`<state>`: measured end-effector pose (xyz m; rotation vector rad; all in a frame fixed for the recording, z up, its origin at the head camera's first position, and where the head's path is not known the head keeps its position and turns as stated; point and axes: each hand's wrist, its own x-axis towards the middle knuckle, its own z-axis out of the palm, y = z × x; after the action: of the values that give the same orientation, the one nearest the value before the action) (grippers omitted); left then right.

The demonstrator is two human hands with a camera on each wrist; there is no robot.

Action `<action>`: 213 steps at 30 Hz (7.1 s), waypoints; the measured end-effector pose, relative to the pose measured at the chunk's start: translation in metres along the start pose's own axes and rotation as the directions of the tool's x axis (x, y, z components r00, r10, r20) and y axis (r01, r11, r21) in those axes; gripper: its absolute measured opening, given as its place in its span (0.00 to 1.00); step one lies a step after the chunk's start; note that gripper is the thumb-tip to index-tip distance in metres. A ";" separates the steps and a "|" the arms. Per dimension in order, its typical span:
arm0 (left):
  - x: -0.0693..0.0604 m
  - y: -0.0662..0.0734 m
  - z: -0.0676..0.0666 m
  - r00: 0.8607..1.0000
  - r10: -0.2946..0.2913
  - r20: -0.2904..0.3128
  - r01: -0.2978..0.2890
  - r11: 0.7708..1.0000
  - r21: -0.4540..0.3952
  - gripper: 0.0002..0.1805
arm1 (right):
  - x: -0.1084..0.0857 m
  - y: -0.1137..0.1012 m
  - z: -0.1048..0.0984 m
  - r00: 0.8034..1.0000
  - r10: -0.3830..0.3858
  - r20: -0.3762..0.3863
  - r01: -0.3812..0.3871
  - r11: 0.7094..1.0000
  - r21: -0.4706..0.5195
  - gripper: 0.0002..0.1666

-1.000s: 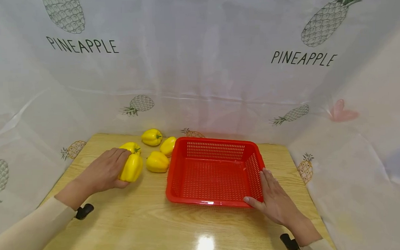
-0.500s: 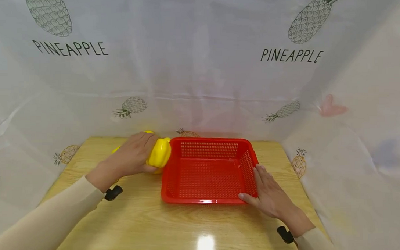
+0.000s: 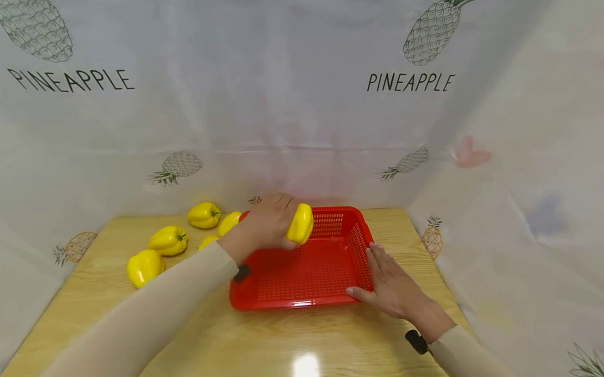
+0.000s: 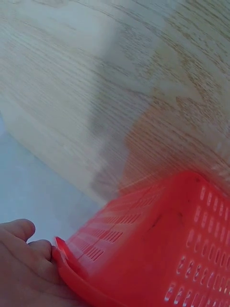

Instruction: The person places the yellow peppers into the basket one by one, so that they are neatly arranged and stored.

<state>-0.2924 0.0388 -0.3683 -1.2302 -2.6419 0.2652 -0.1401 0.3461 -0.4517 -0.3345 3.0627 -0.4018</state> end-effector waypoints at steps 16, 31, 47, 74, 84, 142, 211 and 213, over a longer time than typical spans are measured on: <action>0.059 0.057 0.042 0.995 -0.044 0.091 0.042 0.999 0.016 0.53 | 0.003 0.001 0.005 1.000 0.015 -0.015 -0.015 0.999 -0.029 0.68; 0.079 0.078 0.079 0.983 -0.093 0.160 0.094 0.996 -0.003 0.49 | 0.002 0.000 0.009 1.000 0.019 -0.019 -0.020 0.999 -0.030 0.67; 0.091 0.089 0.103 0.971 -0.139 0.197 0.151 0.987 -0.047 0.53 | 0.002 -0.001 0.007 0.999 0.007 -0.036 -0.010 0.998 -0.055 0.66; 0.077 0.067 0.062 0.976 -0.156 0.149 0.174 0.978 -0.116 0.58 | 0.002 -0.001 0.007 0.999 0.005 -0.037 -0.007 0.999 -0.041 0.67; 0.029 0.001 0.007 0.980 -0.196 0.034 0.198 0.949 -0.246 0.47 | 0.001 -0.002 0.004 0.999 0.003 -0.036 -0.004 0.999 -0.038 0.66; -0.191 -0.079 0.117 0.977 -0.210 -0.026 0.201 0.960 -0.195 0.39 | 0.000 0.002 0.001 1.000 0.012 -0.008 -0.012 1.000 0.006 0.66; -0.176 -0.109 0.094 0.941 -0.234 -0.243 0.241 0.970 0.001 0.55 | -0.004 -0.001 -0.001 1.000 -0.005 -0.014 0.005 1.000 0.009 0.68; -0.173 -0.111 0.085 0.927 -0.209 -0.310 0.222 0.975 0.009 0.55 | -0.004 -0.002 0.001 1.000 -0.005 -0.011 0.005 1.000 0.008 0.69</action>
<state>-0.2880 -0.1706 -0.4420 -0.8738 -2.4543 0.0849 -0.1360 0.3451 -0.4517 -0.3403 3.0707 -0.4170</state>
